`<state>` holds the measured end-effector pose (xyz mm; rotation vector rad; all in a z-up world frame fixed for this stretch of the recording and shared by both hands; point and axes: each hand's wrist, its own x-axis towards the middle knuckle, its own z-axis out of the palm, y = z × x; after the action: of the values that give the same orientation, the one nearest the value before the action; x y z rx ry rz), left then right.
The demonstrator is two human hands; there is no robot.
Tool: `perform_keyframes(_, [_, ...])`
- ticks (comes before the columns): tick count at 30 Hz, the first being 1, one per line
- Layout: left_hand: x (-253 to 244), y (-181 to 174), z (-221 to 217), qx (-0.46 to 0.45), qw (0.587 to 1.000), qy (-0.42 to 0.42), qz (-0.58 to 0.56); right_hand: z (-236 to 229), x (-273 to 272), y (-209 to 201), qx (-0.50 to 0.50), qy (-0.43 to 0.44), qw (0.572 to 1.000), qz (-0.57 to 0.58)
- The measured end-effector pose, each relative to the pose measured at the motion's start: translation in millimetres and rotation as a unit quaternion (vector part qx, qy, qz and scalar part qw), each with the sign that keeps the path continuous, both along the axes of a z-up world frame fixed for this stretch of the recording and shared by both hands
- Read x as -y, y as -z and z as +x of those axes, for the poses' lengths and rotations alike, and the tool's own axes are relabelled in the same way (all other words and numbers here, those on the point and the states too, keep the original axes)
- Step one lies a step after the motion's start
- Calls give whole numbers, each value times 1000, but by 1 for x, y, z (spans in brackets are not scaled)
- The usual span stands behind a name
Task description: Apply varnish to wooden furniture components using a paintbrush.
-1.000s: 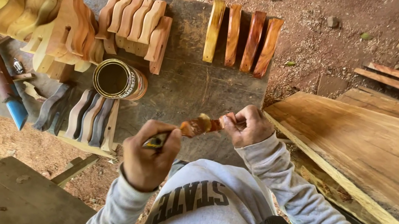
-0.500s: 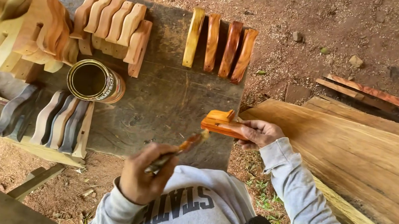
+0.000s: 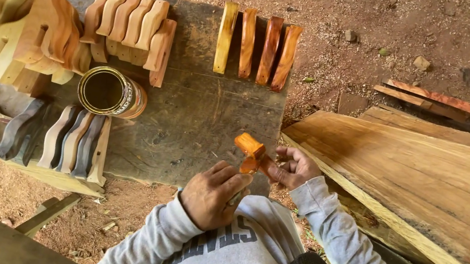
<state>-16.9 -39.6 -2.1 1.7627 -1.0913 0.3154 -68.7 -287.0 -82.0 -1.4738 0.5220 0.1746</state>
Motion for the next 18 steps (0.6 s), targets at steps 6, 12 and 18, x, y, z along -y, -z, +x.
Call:
perform_keyframes(6, [-2,31,-20,-46,999,15,14,-26,2,26,-26,0,1000,16])
perform_keyframes(12, [-55,7,-29,-131,990,-45,-5,-58,69,256,-282,-168,811,483])
perform_keyframes(18, [-172,25,36,-72,899,-427,-72,-78,-2,147,-196,-22,965,172])
